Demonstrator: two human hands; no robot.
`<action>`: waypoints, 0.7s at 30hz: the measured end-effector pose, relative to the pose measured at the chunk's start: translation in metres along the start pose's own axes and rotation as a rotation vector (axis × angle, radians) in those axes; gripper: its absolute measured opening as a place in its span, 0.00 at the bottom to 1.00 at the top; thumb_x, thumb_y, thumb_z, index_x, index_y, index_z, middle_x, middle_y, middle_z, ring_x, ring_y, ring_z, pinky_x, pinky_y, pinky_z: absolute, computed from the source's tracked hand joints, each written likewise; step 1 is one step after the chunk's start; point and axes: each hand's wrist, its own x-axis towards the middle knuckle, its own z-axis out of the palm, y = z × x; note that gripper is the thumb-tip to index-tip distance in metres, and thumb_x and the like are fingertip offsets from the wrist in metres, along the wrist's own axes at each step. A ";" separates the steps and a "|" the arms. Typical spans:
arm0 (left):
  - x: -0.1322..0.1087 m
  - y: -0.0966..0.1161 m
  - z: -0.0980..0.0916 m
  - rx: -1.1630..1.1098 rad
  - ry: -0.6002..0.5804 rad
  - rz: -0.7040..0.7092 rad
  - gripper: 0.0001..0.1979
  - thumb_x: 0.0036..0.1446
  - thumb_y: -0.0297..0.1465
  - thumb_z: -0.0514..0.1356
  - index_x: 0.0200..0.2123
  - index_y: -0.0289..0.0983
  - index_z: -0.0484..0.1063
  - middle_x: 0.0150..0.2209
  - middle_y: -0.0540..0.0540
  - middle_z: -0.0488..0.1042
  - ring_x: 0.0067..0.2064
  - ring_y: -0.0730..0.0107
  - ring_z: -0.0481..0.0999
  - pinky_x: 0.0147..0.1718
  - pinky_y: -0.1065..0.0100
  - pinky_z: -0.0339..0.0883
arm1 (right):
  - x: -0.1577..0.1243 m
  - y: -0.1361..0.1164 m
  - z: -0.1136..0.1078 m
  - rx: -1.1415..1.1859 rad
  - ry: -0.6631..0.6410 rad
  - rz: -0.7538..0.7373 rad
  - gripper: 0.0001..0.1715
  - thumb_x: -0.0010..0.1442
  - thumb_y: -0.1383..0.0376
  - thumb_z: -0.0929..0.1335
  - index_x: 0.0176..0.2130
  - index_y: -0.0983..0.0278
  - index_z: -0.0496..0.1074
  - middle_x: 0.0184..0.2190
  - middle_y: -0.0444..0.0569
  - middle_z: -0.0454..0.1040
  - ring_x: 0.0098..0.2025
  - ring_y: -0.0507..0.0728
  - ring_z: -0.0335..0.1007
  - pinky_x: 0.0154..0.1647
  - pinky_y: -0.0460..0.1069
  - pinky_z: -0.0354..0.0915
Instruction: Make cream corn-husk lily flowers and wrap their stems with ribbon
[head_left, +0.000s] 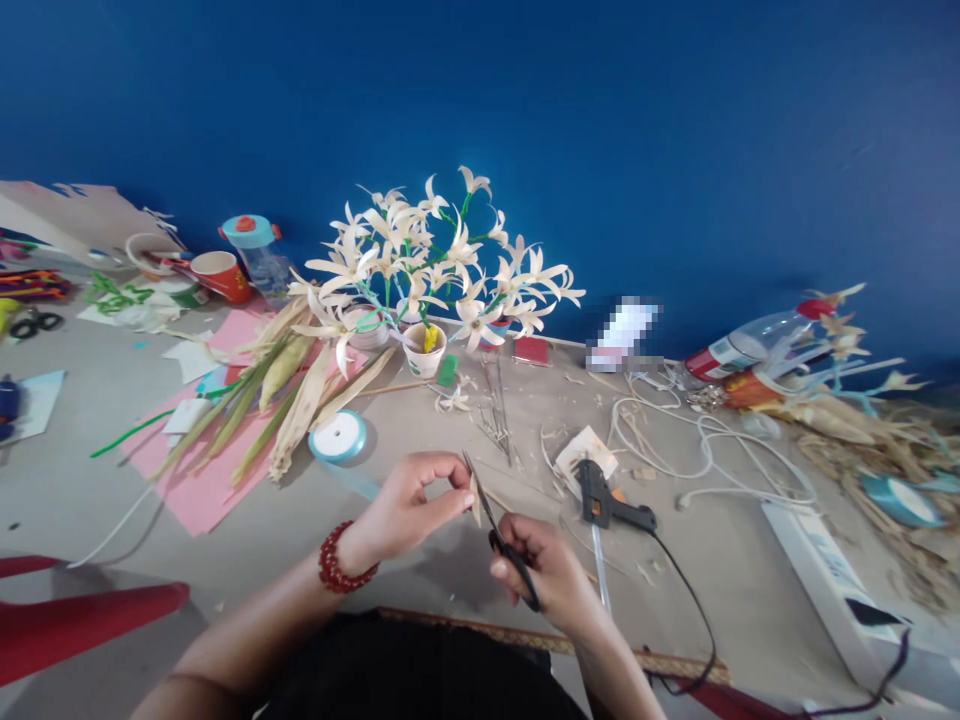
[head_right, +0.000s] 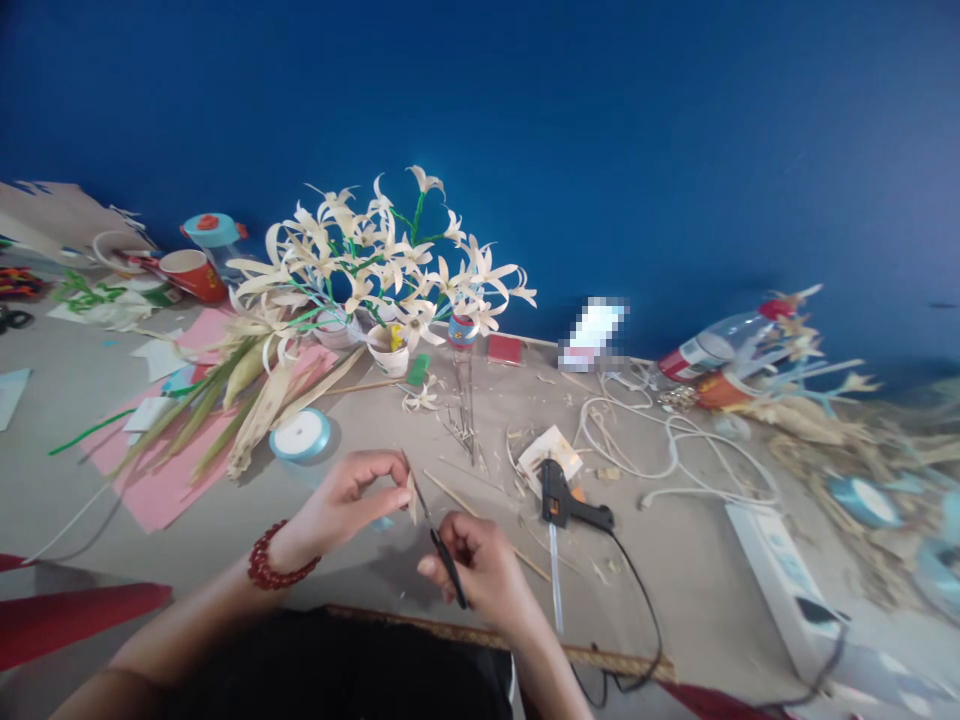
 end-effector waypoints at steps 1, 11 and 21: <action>0.000 0.000 0.000 -0.008 -0.002 0.007 0.07 0.57 0.26 0.58 0.26 0.34 0.69 0.27 0.49 0.73 0.31 0.72 0.69 0.32 0.72 0.61 | 0.000 0.000 0.000 0.001 -0.005 0.002 0.35 0.46 0.38 0.73 0.24 0.61 0.57 0.16 0.37 0.61 0.16 0.48 0.59 0.18 0.43 0.52; -0.001 -0.008 -0.002 -0.164 -0.043 -0.063 0.08 0.59 0.31 0.59 0.28 0.35 0.70 0.28 0.47 0.72 0.32 0.71 0.68 0.32 0.70 0.63 | -0.003 -0.003 -0.005 0.009 0.003 0.009 0.35 0.46 0.40 0.74 0.23 0.60 0.54 0.16 0.36 0.59 0.16 0.47 0.56 0.18 0.44 0.51; -0.004 -0.012 0.012 -0.432 0.163 -0.048 0.09 0.61 0.33 0.60 0.30 0.36 0.68 0.32 0.48 0.71 0.34 0.72 0.69 0.38 0.69 0.65 | -0.005 0.004 0.008 0.000 -0.009 -0.145 0.33 0.51 0.36 0.69 0.30 0.63 0.64 0.22 0.43 0.68 0.24 0.52 0.64 0.26 0.47 0.57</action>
